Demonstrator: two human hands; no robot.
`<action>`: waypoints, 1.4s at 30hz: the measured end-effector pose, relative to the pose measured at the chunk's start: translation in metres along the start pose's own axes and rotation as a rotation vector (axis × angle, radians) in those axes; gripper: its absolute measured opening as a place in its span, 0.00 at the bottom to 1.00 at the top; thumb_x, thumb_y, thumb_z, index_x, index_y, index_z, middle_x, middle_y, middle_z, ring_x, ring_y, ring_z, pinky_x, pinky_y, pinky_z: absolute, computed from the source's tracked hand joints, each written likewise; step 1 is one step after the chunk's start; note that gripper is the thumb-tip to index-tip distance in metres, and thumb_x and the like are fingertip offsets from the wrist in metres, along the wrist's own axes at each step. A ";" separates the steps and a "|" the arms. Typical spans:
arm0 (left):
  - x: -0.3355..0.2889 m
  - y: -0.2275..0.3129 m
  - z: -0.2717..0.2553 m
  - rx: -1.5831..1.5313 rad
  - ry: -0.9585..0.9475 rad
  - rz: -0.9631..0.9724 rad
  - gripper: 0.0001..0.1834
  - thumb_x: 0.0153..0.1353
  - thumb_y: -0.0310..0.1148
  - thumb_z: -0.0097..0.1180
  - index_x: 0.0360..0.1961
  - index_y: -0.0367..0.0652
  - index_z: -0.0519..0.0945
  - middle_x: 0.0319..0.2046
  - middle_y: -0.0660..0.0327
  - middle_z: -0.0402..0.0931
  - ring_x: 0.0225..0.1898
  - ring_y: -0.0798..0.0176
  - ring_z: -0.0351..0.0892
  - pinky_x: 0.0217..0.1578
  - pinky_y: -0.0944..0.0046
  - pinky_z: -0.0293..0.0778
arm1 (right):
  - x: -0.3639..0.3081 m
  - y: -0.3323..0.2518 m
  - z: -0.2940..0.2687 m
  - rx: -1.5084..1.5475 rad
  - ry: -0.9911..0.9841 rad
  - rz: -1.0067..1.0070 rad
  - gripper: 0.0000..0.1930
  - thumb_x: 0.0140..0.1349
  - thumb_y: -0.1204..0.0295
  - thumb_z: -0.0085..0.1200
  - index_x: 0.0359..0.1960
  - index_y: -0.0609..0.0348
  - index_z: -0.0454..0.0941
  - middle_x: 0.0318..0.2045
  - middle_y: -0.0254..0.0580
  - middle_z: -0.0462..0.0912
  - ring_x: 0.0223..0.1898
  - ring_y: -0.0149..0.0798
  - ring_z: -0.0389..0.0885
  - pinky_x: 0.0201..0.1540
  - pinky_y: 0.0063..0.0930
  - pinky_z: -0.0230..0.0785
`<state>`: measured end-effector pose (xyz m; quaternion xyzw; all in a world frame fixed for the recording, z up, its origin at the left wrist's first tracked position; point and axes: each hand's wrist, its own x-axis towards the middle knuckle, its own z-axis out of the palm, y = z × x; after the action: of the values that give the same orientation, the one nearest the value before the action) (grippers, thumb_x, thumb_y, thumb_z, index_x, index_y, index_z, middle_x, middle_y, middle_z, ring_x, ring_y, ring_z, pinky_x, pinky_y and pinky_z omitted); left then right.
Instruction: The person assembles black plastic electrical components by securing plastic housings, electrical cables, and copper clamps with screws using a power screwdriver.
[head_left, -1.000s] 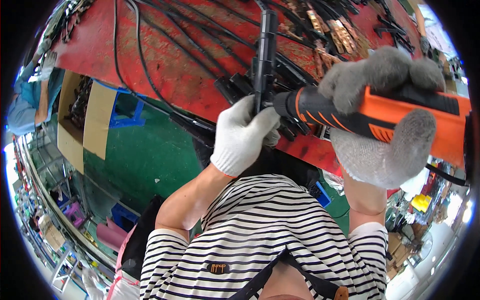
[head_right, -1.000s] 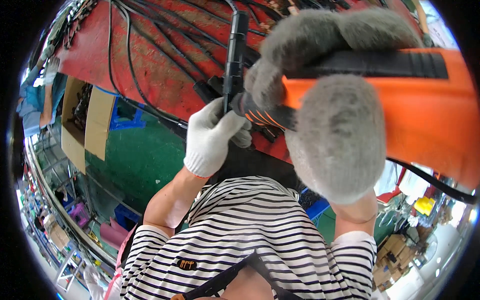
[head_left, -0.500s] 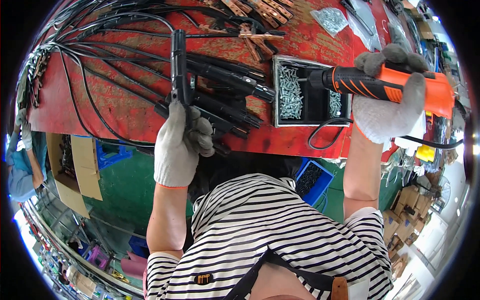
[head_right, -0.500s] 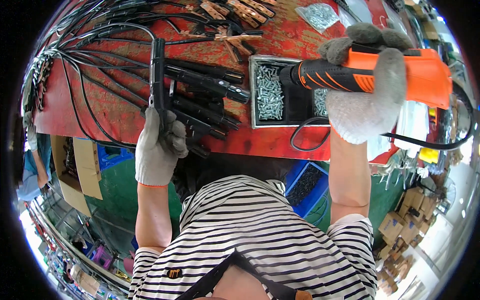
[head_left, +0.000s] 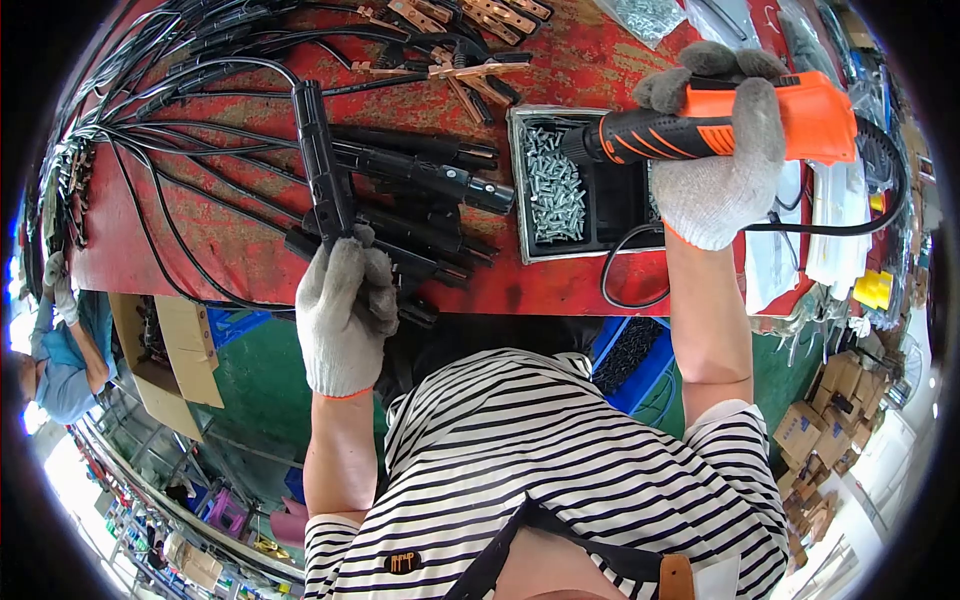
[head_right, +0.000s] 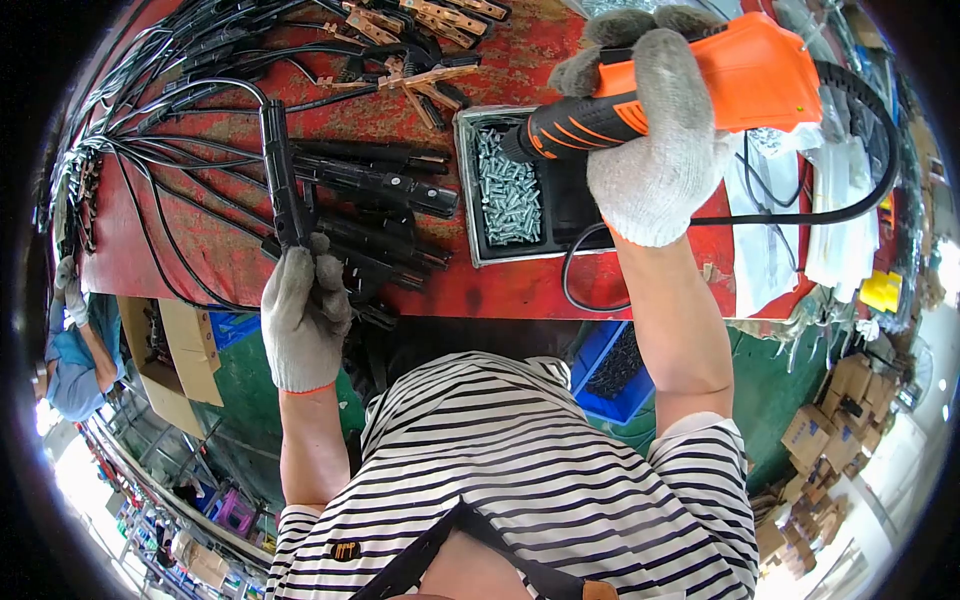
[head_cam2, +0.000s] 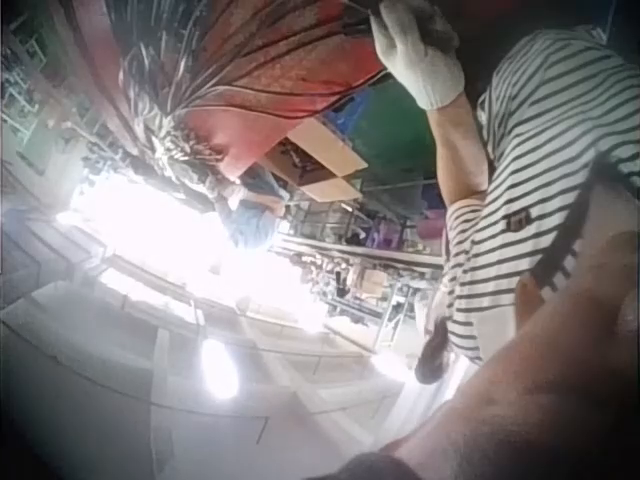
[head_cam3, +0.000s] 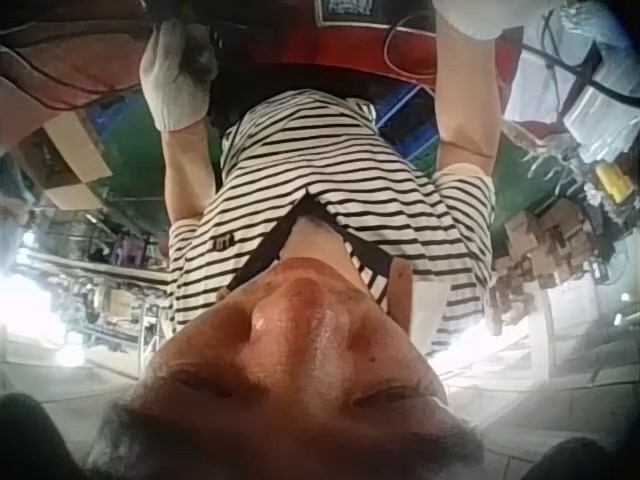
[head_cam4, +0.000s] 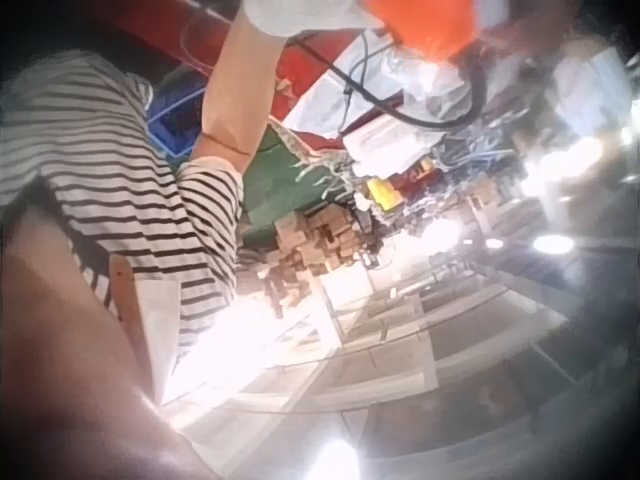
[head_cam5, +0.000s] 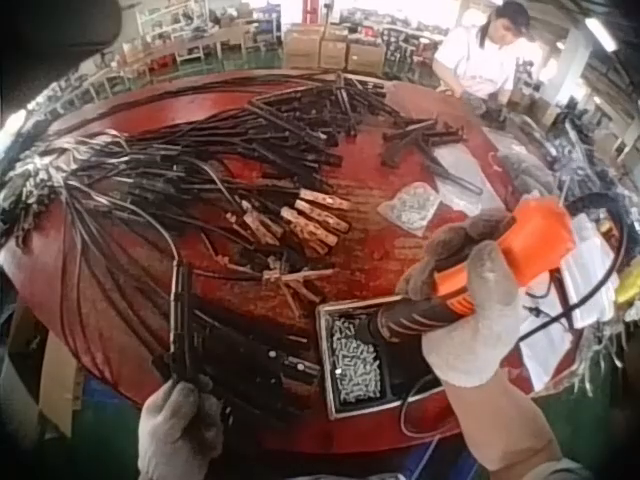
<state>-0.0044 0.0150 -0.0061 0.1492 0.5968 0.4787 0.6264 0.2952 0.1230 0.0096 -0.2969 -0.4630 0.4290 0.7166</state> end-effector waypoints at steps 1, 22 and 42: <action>0.000 0.000 0.001 0.037 0.007 0.018 0.15 0.76 0.42 0.54 0.52 0.41 0.78 0.31 0.65 0.80 0.22 0.74 0.74 0.19 0.74 0.64 | 0.000 0.003 -0.001 0.001 0.001 0.003 0.17 0.69 0.62 0.56 0.55 0.53 0.74 0.45 0.51 0.83 0.33 0.44 0.85 0.43 0.50 0.78; -0.001 0.004 0.000 0.102 -0.028 0.044 0.15 0.73 0.38 0.57 0.51 0.37 0.78 0.30 0.62 0.81 0.22 0.74 0.77 0.19 0.75 0.66 | 0.002 -0.002 0.003 -0.168 0.051 -0.128 0.15 0.69 0.62 0.54 0.53 0.53 0.76 0.43 0.50 0.83 0.31 0.44 0.83 0.40 0.50 0.75; -0.006 0.008 -0.022 0.097 -0.072 0.007 0.13 0.66 0.36 0.63 0.43 0.36 0.78 0.28 0.62 0.80 0.22 0.73 0.76 0.21 0.72 0.69 | 0.015 -0.067 0.096 -0.063 0.191 0.057 0.29 0.65 0.47 0.56 0.53 0.61 0.76 0.41 0.46 0.81 0.32 0.44 0.79 0.48 0.48 0.72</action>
<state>-0.0260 0.0063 -0.0022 0.1987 0.5960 0.4457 0.6377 0.2327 0.1084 0.1086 -0.3717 -0.3974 0.4041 0.7352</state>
